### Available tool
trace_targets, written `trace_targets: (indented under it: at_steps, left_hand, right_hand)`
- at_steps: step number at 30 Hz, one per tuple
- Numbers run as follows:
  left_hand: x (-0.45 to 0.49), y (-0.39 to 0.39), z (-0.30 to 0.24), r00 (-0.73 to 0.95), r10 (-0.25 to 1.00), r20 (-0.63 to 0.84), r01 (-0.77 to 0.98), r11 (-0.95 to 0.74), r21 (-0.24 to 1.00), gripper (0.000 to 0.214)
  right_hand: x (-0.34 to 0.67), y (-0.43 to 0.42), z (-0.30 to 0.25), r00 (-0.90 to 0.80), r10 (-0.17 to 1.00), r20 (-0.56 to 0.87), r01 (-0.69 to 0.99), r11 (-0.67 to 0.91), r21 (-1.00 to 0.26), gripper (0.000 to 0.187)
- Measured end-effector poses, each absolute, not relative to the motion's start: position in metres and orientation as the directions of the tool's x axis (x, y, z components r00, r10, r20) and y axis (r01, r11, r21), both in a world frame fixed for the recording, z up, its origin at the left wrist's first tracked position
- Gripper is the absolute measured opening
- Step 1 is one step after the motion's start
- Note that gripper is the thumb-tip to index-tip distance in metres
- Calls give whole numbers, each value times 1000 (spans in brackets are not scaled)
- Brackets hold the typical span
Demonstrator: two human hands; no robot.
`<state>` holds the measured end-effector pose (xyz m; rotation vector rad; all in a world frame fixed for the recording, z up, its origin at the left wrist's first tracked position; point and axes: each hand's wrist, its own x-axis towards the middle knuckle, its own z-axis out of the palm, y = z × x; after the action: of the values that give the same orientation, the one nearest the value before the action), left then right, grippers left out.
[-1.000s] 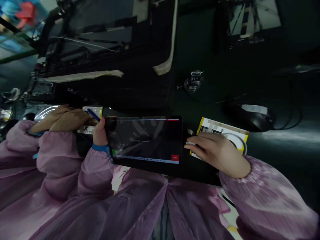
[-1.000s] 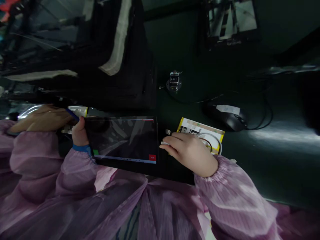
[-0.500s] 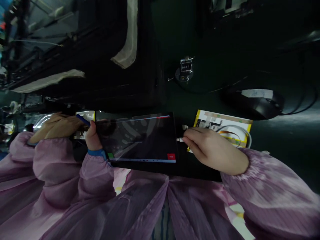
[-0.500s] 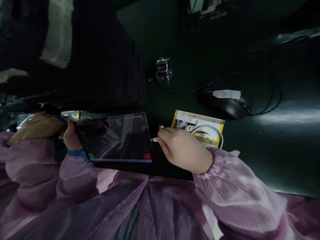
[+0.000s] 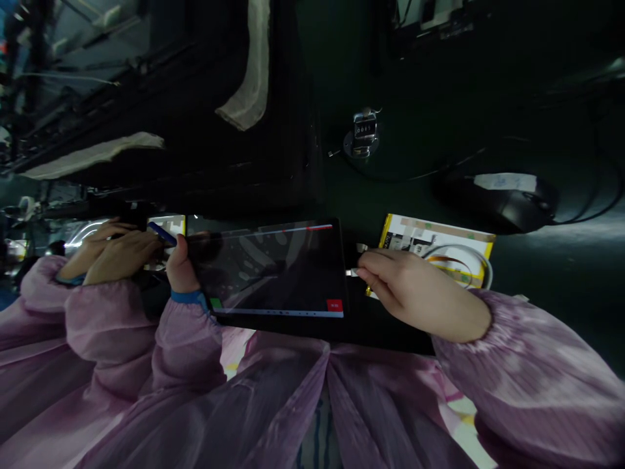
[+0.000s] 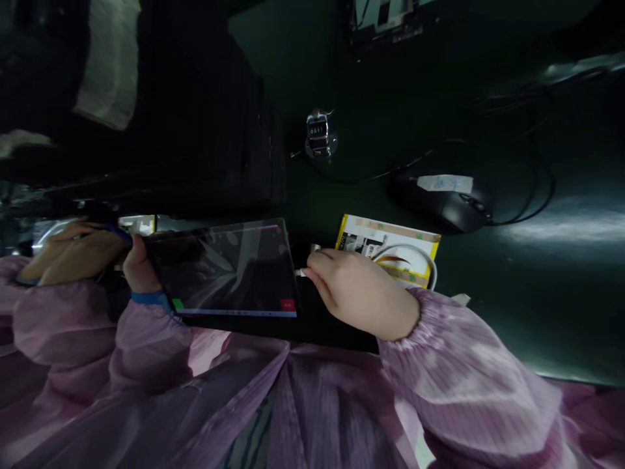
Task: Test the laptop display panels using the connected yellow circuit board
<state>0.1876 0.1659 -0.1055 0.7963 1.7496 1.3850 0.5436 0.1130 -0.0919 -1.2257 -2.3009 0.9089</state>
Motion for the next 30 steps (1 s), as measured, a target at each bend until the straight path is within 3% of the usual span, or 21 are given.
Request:
trace_targets:
  at_steps: [14,23,30]
  left_hand:
    - [189,168,-102,-556,796,-241,-57,253,966,63]
    - [191,168,-102,-525,821,-223,-45,235,971,58]
    - [183,167,-107,-459,878,-134,95,199,975,55]
  right_hand:
    - [546,115,-90,-560,827,-37,577,358,-734,24]
    - [544,114,-89,-557,830,-13,588,383,-713,26]
    - [543,113,-87,-537,842,-44,629,366,-686,26]
